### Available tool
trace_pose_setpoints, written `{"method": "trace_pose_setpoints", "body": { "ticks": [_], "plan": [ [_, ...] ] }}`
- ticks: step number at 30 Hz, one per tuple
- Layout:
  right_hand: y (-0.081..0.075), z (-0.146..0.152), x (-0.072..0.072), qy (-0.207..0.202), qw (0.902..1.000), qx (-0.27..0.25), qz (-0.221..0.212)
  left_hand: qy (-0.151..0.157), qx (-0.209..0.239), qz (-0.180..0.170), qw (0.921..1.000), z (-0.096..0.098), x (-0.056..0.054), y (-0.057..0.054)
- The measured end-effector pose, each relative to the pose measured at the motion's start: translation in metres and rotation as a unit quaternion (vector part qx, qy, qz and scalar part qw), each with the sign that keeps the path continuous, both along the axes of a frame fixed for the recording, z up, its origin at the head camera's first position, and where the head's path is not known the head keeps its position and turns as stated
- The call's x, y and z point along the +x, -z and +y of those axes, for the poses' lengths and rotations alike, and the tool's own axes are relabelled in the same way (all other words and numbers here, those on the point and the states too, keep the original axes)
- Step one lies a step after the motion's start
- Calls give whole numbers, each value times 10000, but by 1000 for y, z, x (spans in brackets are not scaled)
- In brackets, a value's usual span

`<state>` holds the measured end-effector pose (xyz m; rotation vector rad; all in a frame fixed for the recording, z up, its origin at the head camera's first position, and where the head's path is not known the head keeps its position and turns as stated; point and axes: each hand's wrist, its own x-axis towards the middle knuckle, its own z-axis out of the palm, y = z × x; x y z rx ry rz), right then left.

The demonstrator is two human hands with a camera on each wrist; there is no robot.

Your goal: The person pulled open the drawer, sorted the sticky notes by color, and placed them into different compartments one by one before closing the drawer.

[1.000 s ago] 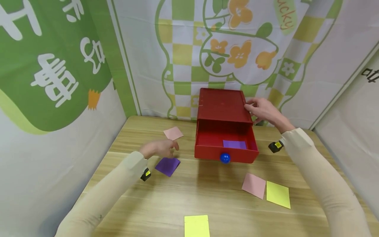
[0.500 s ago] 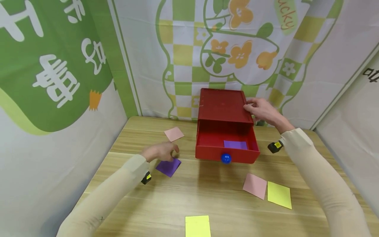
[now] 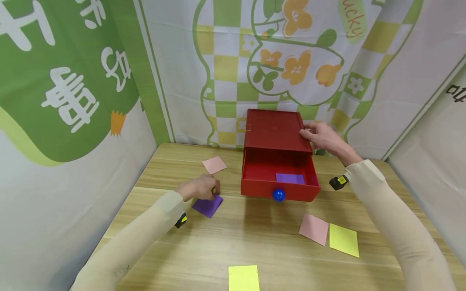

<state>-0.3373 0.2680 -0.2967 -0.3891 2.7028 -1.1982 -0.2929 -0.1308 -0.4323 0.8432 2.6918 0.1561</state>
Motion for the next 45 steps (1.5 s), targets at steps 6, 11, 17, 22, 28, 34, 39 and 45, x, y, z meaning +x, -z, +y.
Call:
{"method": "trace_pose_setpoints", "body": {
  "ticks": [6,11,17,22,28,34,39,45],
  "plan": [
    [0,-1,-4,39,9991,310,272,833,80,-14,9965,3,-1,2],
    [2,-1,-5,74,9980,510,357,1014,-58,-35,9948,5,-1,4],
    [4,-4,-6,110,9959,675,598,753,-306,-99,9966,8,-2,5],
    [4,-2,-5,187,9954,716,614,665,-300,-99,9973,10,-1,6],
    [5,1,-5,210,9960,671,557,723,-285,-84,9969,9,-2,6],
    [6,1,-4,181,9969,583,498,549,-181,-288,9979,9,-4,8],
    [5,1,-3,183,9967,587,533,447,-172,-282,9985,9,-4,9],
    [6,0,-3,185,9948,730,686,793,385,247,9958,5,-7,8]
  ]
}}
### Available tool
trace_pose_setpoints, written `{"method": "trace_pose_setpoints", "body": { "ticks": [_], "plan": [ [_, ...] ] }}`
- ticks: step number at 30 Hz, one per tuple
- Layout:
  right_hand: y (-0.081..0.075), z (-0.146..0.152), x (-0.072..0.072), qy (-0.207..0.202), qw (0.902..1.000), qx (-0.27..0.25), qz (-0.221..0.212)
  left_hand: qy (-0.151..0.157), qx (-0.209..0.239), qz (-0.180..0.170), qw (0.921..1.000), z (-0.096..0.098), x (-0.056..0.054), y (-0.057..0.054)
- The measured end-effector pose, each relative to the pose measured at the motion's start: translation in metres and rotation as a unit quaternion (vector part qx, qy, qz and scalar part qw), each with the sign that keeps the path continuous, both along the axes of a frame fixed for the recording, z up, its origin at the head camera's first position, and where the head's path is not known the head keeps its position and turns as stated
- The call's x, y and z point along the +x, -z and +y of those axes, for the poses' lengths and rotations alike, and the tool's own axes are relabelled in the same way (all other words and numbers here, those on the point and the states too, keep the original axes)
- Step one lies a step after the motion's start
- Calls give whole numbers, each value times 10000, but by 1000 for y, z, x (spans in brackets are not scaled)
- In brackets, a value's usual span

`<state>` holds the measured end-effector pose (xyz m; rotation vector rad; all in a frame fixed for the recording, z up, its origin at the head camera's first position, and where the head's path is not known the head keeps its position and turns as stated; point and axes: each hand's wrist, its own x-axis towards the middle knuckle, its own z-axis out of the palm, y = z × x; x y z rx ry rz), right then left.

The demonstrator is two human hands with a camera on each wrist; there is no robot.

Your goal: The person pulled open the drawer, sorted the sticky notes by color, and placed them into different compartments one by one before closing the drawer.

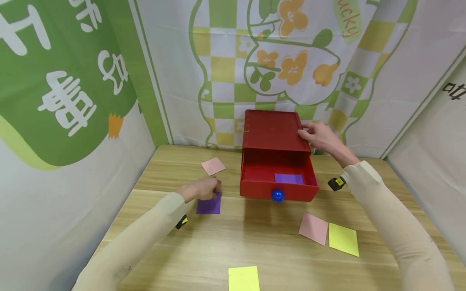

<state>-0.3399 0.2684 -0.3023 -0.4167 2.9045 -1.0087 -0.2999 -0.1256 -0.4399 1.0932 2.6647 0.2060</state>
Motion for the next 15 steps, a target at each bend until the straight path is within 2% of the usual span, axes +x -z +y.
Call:
{"method": "trace_pose_setpoints", "body": {
  "ticks": [4,7,12,15],
  "plan": [
    [0,0,0,-1,10000,24,-8,169,224,74,9996,-2,-1,-5],
    [0,1,1,52,10000,55,18,320,473,227,9981,-1,-2,-13],
    [0,0,1,67,9999,59,85,405,1090,748,9904,1,-4,-30],
    [1,0,1,49,9999,56,83,367,1147,1079,9868,3,-6,-41]
  ]
}}
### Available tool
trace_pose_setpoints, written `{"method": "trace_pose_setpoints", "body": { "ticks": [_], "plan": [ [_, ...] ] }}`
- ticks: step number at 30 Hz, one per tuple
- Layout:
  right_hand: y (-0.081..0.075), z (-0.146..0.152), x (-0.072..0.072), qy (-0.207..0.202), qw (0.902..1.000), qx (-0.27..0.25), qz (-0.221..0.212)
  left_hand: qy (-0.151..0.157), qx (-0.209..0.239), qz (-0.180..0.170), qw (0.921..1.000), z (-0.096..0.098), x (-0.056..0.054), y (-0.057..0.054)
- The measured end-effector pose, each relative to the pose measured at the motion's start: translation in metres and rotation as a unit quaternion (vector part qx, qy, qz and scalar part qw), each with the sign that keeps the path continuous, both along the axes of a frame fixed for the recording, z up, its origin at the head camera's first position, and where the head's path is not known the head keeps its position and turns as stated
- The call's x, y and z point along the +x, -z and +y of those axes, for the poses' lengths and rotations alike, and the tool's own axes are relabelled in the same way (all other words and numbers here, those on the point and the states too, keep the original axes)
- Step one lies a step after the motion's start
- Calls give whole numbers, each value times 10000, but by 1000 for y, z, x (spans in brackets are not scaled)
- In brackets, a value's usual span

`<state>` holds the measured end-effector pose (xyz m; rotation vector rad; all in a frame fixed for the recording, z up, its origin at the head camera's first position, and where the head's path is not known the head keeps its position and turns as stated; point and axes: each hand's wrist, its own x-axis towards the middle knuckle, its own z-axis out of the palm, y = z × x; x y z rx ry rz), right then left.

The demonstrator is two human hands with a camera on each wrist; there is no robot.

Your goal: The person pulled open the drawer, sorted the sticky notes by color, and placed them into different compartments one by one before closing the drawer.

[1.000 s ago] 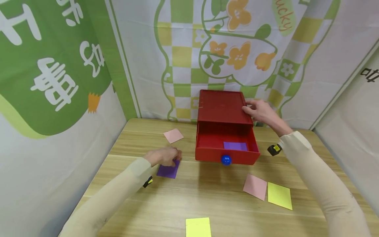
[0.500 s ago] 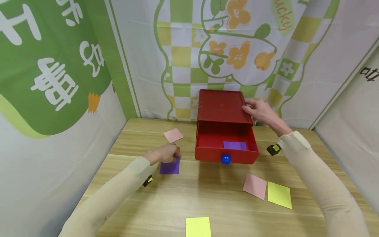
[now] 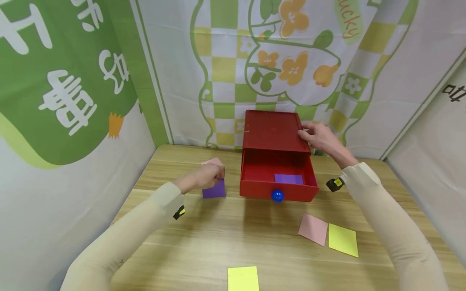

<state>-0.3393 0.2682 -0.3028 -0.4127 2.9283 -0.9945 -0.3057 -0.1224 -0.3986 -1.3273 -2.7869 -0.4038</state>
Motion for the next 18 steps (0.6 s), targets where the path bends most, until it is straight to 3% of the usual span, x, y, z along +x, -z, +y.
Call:
{"method": "trace_pose_setpoints", "body": {
  "ticks": [6,9,13,18],
  "plan": [
    [0,0,0,111,9998,151,35,38,406,-69,9991,4,-7,-24],
    [-2,0,1,144,9996,228,95,-106,598,-1,9982,5,-9,-38],
    [-1,1,0,67,9998,158,121,-472,514,-34,9976,6,-8,-58],
    [2,2,0,-43,9999,-48,77,-581,297,-101,9978,7,-8,-79]
  ]
}}
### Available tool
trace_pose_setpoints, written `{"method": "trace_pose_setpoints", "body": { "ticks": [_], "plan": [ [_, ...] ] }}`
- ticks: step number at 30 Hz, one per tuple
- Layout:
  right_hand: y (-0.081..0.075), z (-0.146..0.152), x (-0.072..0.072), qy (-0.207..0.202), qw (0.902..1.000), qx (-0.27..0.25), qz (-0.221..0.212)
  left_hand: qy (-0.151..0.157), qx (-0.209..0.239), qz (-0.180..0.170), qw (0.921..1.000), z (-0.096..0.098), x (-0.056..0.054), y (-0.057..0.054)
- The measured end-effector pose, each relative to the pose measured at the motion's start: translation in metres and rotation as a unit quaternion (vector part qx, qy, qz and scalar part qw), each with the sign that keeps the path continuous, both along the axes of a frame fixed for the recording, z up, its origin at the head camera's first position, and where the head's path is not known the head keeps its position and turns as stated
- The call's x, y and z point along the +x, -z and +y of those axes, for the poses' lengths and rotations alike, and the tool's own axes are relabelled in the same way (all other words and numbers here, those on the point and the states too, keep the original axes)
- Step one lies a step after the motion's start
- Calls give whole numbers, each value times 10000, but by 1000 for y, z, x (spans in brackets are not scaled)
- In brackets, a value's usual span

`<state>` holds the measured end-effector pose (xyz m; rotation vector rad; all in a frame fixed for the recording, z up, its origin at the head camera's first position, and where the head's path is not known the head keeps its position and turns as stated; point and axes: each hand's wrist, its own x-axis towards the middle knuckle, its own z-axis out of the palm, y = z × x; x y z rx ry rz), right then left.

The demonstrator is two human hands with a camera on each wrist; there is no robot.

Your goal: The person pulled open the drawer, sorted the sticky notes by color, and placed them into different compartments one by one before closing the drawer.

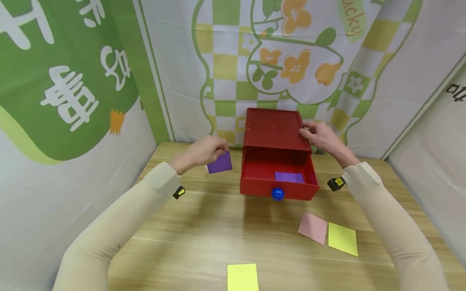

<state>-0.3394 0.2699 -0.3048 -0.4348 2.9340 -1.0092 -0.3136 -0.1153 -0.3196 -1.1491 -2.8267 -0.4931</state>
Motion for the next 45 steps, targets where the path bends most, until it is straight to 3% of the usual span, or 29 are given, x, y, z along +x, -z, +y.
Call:
{"method": "trace_pose_setpoints", "body": {
  "ticks": [5,13,21,24,31,45],
  "plan": [
    [1,2,1,23,9993,-313,-213,-36,162,-40,9999,2,3,-25],
    [1,1,6,-72,9971,-672,-349,120,435,849,9954,12,23,-62],
    [4,-3,5,-114,9984,-519,-202,75,538,881,9946,23,30,-90],
    [3,-3,6,-131,9980,-561,-273,184,617,945,9934,29,31,-95],
    [-4,3,4,-84,9914,-852,-986,502,662,910,9924,45,36,-99],
    [-8,11,5,16,9887,-905,-1198,981,533,726,9911,76,51,-84]
  ]
}}
